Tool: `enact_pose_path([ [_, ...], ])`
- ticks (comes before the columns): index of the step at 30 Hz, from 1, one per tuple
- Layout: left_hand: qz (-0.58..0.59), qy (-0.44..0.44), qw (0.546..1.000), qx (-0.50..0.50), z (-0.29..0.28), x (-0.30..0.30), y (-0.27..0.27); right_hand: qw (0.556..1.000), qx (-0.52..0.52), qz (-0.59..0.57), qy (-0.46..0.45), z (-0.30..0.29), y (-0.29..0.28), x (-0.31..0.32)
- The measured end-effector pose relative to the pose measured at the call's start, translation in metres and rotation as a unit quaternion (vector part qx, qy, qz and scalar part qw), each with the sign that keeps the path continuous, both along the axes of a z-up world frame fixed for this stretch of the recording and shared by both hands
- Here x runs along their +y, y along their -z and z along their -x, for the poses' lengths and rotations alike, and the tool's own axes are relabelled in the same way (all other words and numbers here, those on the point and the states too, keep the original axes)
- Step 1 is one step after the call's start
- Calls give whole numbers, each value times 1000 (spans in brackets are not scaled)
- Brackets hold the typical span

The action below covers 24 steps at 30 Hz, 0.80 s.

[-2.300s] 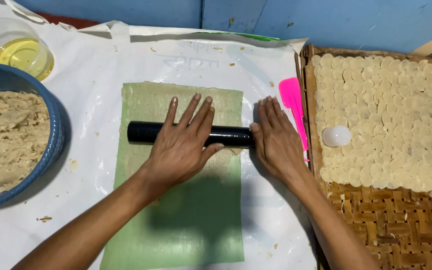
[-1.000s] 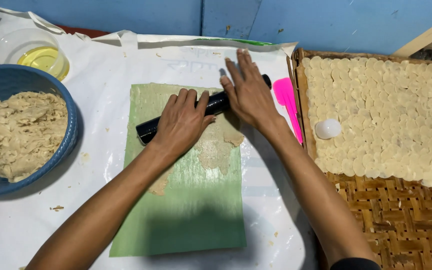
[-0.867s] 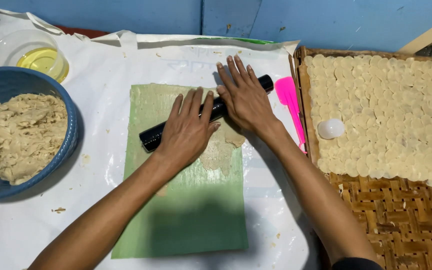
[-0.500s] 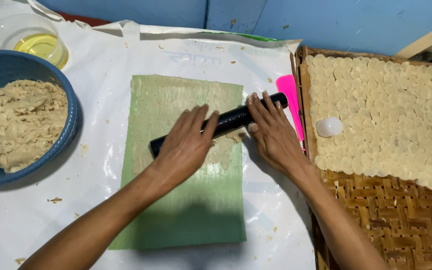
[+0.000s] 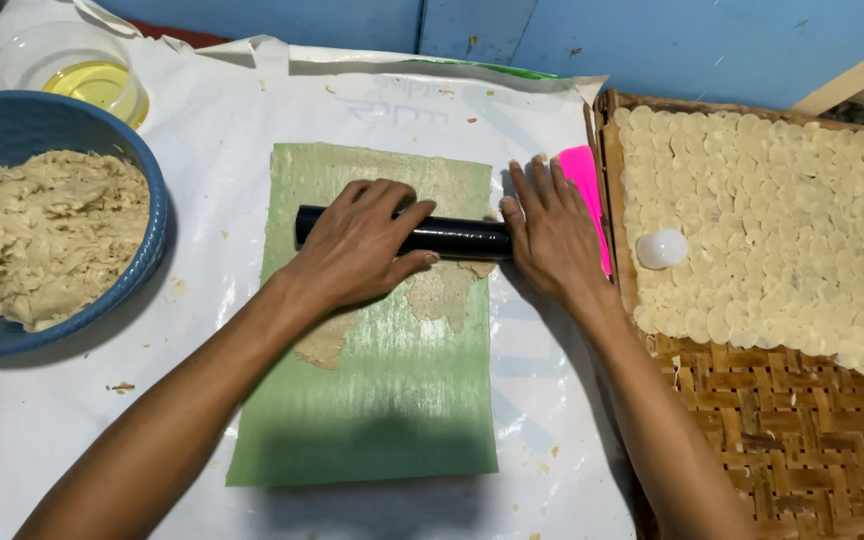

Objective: Rolling out dough into thin sheets to make crackers.

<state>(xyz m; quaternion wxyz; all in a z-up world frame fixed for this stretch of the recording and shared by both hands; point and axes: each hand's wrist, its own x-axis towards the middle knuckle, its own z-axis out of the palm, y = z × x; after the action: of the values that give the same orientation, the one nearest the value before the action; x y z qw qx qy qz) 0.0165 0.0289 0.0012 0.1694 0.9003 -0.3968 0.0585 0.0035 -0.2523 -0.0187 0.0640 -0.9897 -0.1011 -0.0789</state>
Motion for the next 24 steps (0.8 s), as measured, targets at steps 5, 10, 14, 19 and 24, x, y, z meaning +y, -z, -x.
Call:
enact_pose_path([
  [5,15,-35,997,-62,20,-8,3,999,-35,-6,16,24,5,10],
  [10,12,-19,998,-53,48,-1,7,998,-70,5,-9,52,20,7],
  [14,-25,-5,998,-58,70,7,9,997,-72,12,-26,79,19,11],
  [19,-36,0,996,-82,102,17,4,995,-82,21,-45,116,21,12],
  [24,84,19,996,-40,135,22,-13,997,-31,-21,-67,167,3,22],
])
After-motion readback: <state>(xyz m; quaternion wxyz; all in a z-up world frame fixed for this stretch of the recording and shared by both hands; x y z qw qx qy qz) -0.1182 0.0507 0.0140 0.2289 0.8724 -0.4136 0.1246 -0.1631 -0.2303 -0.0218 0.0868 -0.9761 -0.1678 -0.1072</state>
